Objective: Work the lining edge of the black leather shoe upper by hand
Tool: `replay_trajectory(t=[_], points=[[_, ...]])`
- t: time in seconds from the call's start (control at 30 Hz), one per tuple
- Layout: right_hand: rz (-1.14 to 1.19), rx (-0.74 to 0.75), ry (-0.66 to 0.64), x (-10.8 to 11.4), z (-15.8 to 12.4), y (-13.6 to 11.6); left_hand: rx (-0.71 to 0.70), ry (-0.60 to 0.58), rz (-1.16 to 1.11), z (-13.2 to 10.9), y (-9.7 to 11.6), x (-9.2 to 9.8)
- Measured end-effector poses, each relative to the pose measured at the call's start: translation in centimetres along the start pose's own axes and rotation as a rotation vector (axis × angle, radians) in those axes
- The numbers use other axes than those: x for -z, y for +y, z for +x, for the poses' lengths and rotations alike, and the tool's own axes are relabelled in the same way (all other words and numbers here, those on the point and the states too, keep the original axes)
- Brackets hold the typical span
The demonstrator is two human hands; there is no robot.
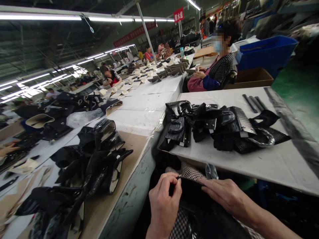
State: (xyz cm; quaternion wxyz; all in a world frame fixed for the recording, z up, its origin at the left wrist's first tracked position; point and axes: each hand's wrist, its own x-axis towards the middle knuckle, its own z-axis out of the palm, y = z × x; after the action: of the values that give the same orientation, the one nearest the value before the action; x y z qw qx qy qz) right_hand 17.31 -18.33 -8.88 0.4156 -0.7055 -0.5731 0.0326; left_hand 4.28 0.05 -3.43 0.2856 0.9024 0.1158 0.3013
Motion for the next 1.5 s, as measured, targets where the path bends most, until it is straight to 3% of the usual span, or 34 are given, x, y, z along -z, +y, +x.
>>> replay_trajectory(t=[0.2, 0.4, 0.5, 0.67, 0.87, 0.97, 1.07, 1.13, 1.27, 1.5], points=[[-0.072, 0.071, -0.001, 0.6, 0.8, -0.4, 0.1, -0.036, -0.034, -0.1, 0.1, 0.3], [-0.095, -0.147, -0.353, 1.1, 2.4, -0.7, 0.138, -0.029, -0.049, -0.1, 0.1, 0.3], [-0.059, -0.196, -0.419, 0.8, 3.8, -1.1, 0.137, -0.031, -0.055, -0.2, 0.1, 0.1], [-0.014, -0.171, -0.382, 0.5, 6.0, -2.2, 0.112, -0.01, -0.087, -0.4, 0.0, 0.2], [-0.015, -0.186, -0.413, 0.2, 6.5, -2.3, 0.198, 0.053, -0.107, -0.4, 0.3, -0.3], [-0.002, -0.229, -0.416, 0.8, 6.3, -2.0, 0.3, 0.03, -0.111, 0.3, 0.5, -0.4], [0.185, -0.338, -0.41, 1.9, 5.1, -1.0, 0.445, -0.028, -0.102, 1.3, 0.3, -0.3], [0.408, -0.491, -0.348, 2.6, 3.5, 0.1, 0.511, -0.064, -0.115, 2.0, -0.1, -0.4], [0.58, -0.767, -0.163, 3.9, -0.3, 1.7, 0.483, -0.105, -0.069, 3.6, -0.7, -1.3], [0.617, -0.846, -0.067, 3.7, -3.0, 2.0, 0.448, -0.133, 0.0, 4.9, -0.4, -2.5]])
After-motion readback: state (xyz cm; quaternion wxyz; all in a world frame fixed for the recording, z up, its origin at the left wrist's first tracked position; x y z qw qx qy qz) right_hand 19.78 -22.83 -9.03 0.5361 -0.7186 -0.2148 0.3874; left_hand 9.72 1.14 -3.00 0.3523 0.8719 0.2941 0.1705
